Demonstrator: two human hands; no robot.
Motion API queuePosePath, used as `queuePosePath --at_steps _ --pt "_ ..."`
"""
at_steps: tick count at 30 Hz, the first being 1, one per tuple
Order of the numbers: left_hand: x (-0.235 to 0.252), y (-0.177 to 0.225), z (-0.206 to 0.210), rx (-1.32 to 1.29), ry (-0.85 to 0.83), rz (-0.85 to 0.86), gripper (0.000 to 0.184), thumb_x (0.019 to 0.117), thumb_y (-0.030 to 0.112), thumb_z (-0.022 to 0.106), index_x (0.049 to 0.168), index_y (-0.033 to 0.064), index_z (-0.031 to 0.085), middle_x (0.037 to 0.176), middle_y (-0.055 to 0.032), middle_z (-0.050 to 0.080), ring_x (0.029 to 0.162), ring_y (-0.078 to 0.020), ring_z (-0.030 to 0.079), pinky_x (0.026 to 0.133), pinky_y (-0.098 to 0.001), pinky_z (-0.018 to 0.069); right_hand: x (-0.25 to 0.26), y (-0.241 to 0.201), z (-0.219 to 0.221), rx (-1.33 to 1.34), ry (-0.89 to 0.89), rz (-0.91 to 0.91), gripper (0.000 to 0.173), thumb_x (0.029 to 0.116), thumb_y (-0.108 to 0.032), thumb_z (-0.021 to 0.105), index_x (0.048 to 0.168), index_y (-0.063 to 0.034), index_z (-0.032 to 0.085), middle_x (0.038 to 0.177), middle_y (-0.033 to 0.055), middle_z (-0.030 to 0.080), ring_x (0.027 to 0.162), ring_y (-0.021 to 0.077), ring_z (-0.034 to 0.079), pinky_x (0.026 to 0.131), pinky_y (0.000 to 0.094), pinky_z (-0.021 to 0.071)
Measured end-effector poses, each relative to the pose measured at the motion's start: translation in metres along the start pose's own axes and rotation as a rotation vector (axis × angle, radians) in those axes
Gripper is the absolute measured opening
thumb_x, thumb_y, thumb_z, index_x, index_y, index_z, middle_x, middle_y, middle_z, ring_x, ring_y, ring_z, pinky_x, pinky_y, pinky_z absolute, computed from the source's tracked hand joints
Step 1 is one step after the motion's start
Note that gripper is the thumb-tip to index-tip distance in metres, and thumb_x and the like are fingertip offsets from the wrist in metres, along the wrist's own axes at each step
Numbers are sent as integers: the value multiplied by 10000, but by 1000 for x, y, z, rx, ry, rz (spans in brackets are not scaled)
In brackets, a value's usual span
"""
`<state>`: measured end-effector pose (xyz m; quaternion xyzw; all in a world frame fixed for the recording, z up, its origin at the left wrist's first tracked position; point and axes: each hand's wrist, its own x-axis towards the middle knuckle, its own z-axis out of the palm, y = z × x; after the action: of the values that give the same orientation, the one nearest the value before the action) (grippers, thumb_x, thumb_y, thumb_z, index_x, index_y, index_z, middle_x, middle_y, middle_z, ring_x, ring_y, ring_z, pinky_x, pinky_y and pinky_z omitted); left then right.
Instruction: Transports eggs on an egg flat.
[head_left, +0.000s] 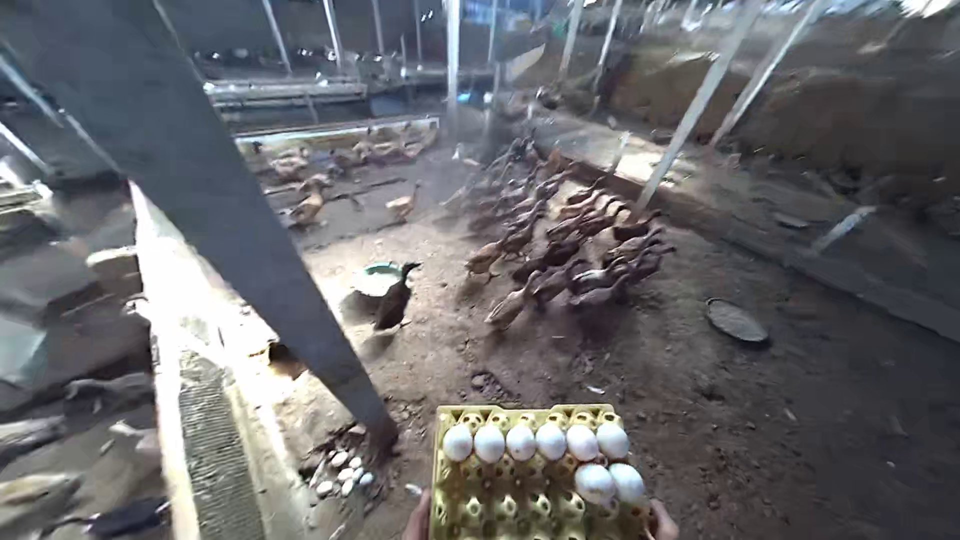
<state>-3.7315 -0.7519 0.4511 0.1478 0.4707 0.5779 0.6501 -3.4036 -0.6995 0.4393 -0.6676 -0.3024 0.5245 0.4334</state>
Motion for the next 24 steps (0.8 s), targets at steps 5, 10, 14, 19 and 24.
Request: queuePosePath --at_steps 5,10,14,19,24 --pt "61 15 -49 -19 54 -89 598 1100 351 50 1148 135 606 950 29 764 911 -61 723 853 -293 605 20 14 65 118 -52 43 490 1062 -206 145 884 -175 600 709 -125 691 700 -25 675 691 218 598" --pt "101 -4 -96 23 174 -62 602 1092 337 21 1101 155 595 929 57 763 892 -40 722 840 -273 608 77 60 106 87 -143 63 435 1056 -177 192 960 -143 615 804 -124 711 806 -33 683 791 216 594" --pt "130 -24 -130 82 336 -73 604 1100 339 39 1059 197 624 918 90 764 884 -20 720 818 -268 617 116 98 144 68 -180 201 477 1073 -230 211 1183 -42 636 987 -14 738 933 32 694 864 269 594" --pt "161 -62 -172 170 503 -153 568 1103 315 48 1124 241 611 964 143 761 920 26 708 837 -229 608 175 184 172 -129 -391 304 579 1021 -298 209 1281 9 626 1106 94 732 1014 104 693 931 336 578" --pt "205 -123 -232 141 526 -193 599 1099 342 42 1167 267 632 1019 118 771 955 4 717 844 -239 613 224 278 195 -259 -432 417 611 1025 -303 173 1324 -17 623 1178 118 719 1098 130 676 993 366 547"
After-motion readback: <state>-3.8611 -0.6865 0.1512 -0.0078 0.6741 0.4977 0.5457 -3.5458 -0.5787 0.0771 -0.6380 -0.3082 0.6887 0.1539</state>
